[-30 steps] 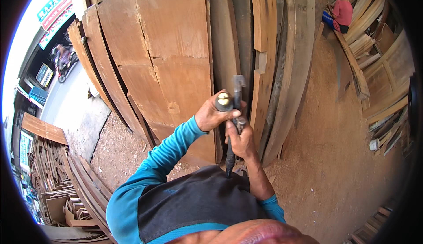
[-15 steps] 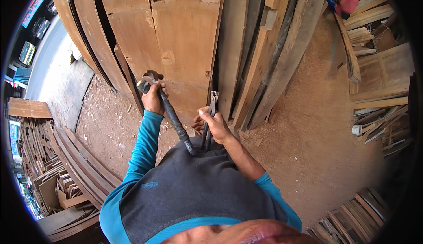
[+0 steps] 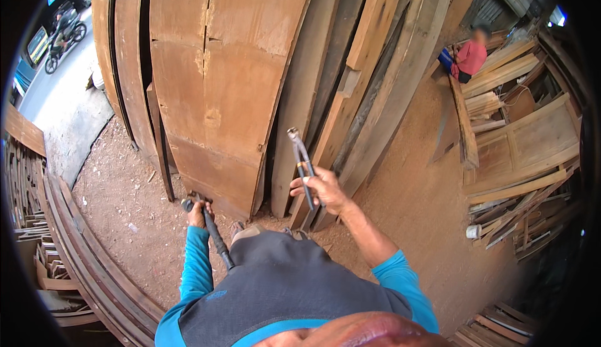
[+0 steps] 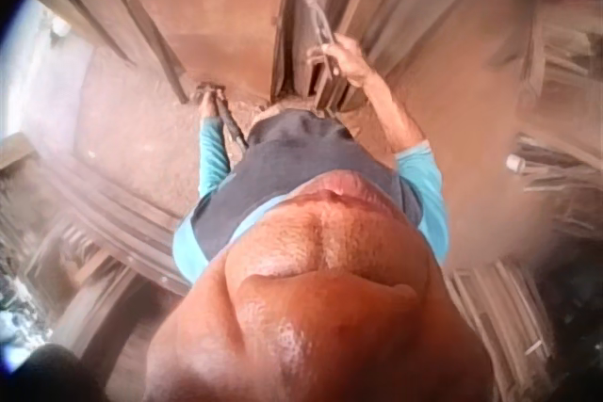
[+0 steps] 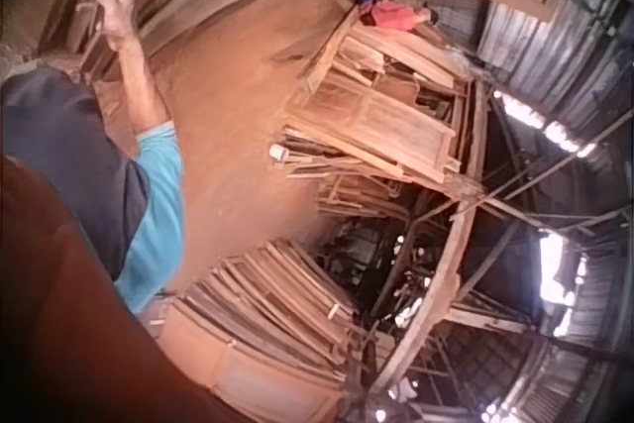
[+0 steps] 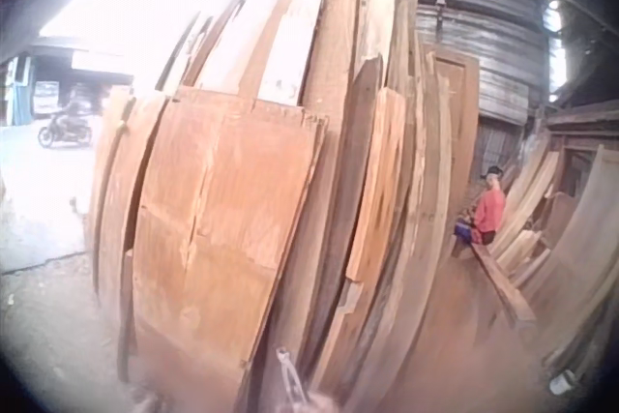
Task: The person uses a hammer and pliers to remove nails from stacked wooden panels. They repeatedly pry and pull nails from the edges of the panels, occasionally adjusting their grip and position to access different nail locations.
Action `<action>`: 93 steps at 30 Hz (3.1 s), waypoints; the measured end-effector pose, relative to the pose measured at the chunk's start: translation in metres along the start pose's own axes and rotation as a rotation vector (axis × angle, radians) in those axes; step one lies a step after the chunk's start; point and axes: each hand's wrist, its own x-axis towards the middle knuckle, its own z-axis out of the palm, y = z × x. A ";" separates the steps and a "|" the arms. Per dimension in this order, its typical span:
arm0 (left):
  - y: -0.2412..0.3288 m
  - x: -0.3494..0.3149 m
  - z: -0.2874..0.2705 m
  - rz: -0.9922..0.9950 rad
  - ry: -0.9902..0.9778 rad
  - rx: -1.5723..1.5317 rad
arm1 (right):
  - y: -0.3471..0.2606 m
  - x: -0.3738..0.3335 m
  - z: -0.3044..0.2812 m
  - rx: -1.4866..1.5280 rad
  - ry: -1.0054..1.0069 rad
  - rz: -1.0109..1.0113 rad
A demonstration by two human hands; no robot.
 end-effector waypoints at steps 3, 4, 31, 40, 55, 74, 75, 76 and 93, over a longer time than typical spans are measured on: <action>-0.056 0.002 -0.039 0.018 0.109 0.026 | -0.072 -0.009 -0.038 -0.162 0.039 -0.093; -0.071 0.000 -0.054 -0.040 0.213 -0.083 | -0.092 -0.007 -0.048 -0.243 0.037 -0.144; -0.072 -0.016 -0.280 -0.364 0.436 0.385 | -0.335 0.073 -0.032 -2.255 1.072 -1.093; -0.016 0.041 -0.288 -0.319 0.479 0.450 | -0.328 0.077 -0.009 -2.342 1.178 -0.982; 0.009 0.082 -0.249 -0.391 0.482 0.714 | -0.351 0.064 0.097 -2.745 1.100 -0.602; 0.025 0.168 -0.268 -0.401 0.409 0.543 | -0.342 0.094 0.146 -3.098 1.213 -0.300; 0.028 0.170 -0.266 -0.391 0.406 0.575 | -0.336 0.098 0.144 -3.129 1.243 -0.194; 0.030 0.171 -0.261 -0.389 0.396 0.611 | -0.331 0.100 0.142 -3.158 1.271 -0.076; 0.021 0.162 -0.248 -0.372 0.359 0.552 | -0.346 0.099 0.165 -3.520 0.908 -0.117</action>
